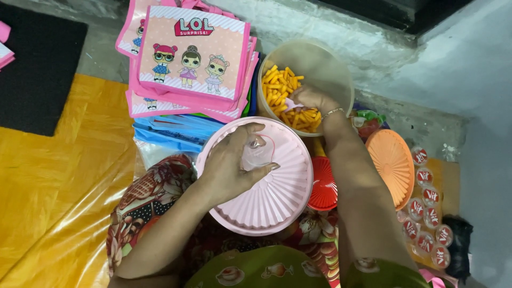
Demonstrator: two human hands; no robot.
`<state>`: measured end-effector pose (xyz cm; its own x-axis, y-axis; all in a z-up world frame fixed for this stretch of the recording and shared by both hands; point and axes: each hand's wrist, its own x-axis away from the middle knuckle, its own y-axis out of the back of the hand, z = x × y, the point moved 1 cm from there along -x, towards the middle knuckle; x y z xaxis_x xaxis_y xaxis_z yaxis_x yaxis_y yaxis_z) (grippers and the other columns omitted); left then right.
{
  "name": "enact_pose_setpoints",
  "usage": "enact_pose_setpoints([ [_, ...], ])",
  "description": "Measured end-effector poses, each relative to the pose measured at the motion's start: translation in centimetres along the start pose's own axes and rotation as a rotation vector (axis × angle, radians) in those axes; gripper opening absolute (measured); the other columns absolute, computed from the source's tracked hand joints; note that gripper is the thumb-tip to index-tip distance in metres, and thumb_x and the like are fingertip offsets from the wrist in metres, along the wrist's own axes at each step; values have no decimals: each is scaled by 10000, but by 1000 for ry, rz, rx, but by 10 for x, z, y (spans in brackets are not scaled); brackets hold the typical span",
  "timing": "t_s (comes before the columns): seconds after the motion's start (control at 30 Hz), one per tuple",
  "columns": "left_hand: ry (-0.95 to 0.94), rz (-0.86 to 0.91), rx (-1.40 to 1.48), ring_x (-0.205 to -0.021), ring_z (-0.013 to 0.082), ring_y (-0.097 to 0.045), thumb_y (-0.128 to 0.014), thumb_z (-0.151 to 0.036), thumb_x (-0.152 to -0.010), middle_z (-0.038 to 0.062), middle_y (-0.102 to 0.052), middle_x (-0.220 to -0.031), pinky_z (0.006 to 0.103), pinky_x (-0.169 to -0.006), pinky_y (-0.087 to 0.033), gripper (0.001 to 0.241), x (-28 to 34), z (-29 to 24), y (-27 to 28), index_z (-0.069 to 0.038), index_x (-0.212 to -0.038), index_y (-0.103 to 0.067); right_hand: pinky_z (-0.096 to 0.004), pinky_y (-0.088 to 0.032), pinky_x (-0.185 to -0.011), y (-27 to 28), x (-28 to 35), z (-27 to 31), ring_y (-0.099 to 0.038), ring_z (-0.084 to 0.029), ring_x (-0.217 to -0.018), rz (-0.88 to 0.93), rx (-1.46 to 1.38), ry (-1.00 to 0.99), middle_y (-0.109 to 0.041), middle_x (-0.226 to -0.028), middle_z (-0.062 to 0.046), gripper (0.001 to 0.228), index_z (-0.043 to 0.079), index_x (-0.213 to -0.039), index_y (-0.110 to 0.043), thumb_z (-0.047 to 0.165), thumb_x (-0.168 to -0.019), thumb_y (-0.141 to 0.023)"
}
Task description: Filling small plastic bags with snacks using a scoop and organizing them for packing.
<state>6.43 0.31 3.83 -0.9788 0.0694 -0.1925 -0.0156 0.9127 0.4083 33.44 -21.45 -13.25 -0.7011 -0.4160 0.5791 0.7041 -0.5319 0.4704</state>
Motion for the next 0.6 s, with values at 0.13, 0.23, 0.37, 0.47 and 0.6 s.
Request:
enact_pose_setpoints([
  [0.13, 25, 2, -12, -863, 327, -569, -718, -224, -618, 100, -627, -879, 443, -777, -444, 657, -3, -6, 3, -57, -1167, -398, -261, -486, -491, 10, -19, -10, -599, -227, -603, -64, -65, -4, -544, -871, -245, 384, -100, -1035, -539, 51, -684, -506],
  [0.23, 37, -38, -12, -860, 344, -564, -729, -210, -614, 122, -618, -884, 448, -778, -440, 717, -6, -7, 4, -25, -1195, -351, -272, -489, -483, 15, -25, -16, -597, -210, -575, -131, -76, 23, -552, -851, -222, 345, -66, -1035, -552, 56, -715, -502],
  [0.37, 47, -59, -65, -875, 359, -552, -728, -201, -614, 119, -614, -880, 456, -792, -431, 709, -21, -12, 8, -30, -1189, -352, -294, -478, -467, 27, -36, -24, -610, -195, -559, -346, 71, -25, -589, -652, -96, 208, 86, -853, -650, 165, -702, -531],
  [0.47, 40, -64, -122, -888, 374, -549, -721, -216, -625, 124, -614, -884, 473, -807, -423, 710, -36, -13, 7, -34, -1195, -338, -290, -420, -471, 39, -22, -19, -548, -166, -526, -462, 134, -55, -550, -523, -7, 199, 166, -684, -621, 341, -743, -547],
  [0.6, 40, -98, -234, -897, 373, -555, -705, -276, -656, 150, -607, -865, 474, -816, -416, 677, -64, -6, -1, -82, -1188, -333, -259, -398, -495, 54, 13, 2, -556, -140, -538, -572, 148, 37, -554, -566, 14, 221, 199, -673, -623, 297, -817, -486],
])
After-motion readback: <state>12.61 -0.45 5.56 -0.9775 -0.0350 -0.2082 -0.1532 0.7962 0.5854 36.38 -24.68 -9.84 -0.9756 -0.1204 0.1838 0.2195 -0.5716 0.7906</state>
